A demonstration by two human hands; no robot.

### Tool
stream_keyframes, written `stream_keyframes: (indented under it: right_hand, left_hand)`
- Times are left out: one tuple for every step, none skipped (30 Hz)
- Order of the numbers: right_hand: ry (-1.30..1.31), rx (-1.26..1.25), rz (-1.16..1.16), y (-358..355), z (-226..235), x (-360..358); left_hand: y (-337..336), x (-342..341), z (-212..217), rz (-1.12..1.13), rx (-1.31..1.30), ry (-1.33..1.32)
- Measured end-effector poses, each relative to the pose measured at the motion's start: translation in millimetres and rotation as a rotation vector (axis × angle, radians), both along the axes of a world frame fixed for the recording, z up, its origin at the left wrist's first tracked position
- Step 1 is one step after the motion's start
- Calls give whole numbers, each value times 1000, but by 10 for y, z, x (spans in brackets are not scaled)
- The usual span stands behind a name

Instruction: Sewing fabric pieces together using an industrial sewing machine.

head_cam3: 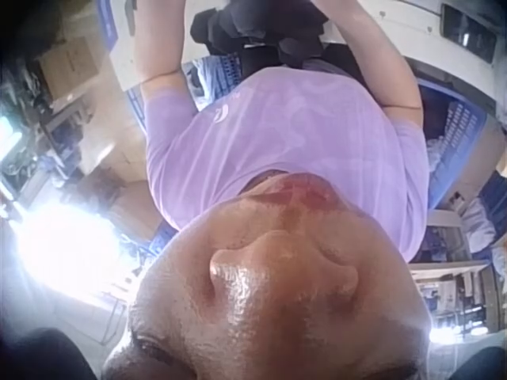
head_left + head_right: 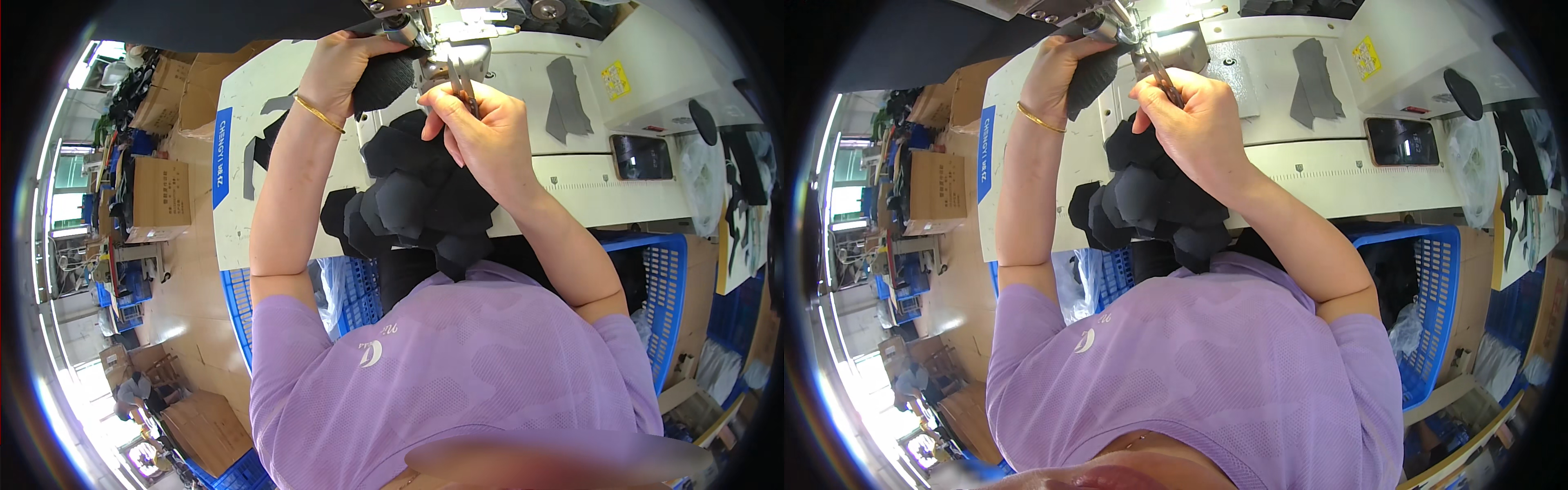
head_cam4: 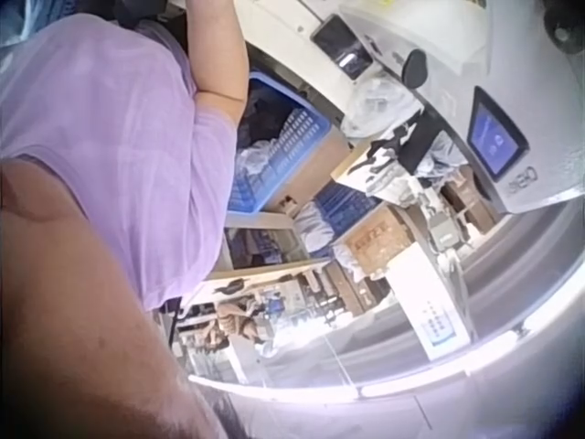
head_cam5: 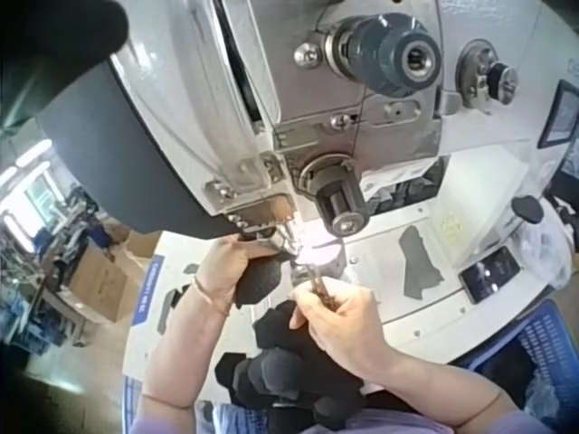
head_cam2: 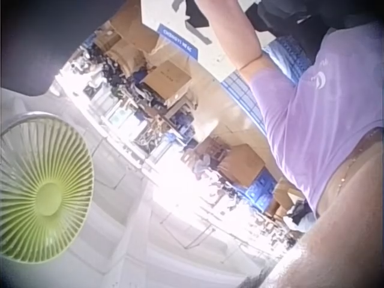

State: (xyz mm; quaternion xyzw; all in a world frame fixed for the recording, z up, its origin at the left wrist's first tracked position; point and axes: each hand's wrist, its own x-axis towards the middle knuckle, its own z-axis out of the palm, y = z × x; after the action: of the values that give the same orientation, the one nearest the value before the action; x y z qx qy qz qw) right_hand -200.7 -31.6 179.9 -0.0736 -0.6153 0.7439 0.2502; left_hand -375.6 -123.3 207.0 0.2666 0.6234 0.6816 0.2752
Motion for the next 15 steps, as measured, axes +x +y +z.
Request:
stream_keyframes:
  right_hand:
    - [-1,0,-2,1,-4,2]
    - [-8,3,0,1,-7,5]
    - [-16,6,2,2,-12,7]
    - [-15,6,3,-4,-16,6]
    - [-16,5,0,-8,-22,6]
    - [-18,4,-3,-12,-28,5]
    - [-18,2,-2,-17,-32,9]
    - [-25,12,-3,-18,-38,14]
    - [-32,22,-4,-21,-44,19]
    - [-32,21,-4,-19,-50,21]
    - [-30,24,-4,-18,-57,23]
    - [-29,27,-5,-16,-64,25]
    - [-30,27,-6,-14,-77,31]
    - [-36,44,-1,-10,-90,39]
    - [-42,61,5,-4,-98,47]
  left_hand:
    - [30,21,28,-12,32,-34]
    - [35,54,59,-13,31,-35]
    - [34,99,99,-19,40,4]
    - [28,151,155,-22,49,44]
    - [23,143,153,-20,49,45]
    - [19,128,149,-12,42,27]
    - [13,123,148,-5,34,8]
    - [8,132,156,-4,33,8]
    - [4,148,171,-4,39,-8]
    - [5,156,182,-4,46,-23]
    - [9,152,183,-4,46,-24]
    - [15,144,184,1,33,-37]
    - [19,140,181,5,19,-52]
    - [25,148,180,3,19,-53]
    - [34,164,178,-1,39,-3]
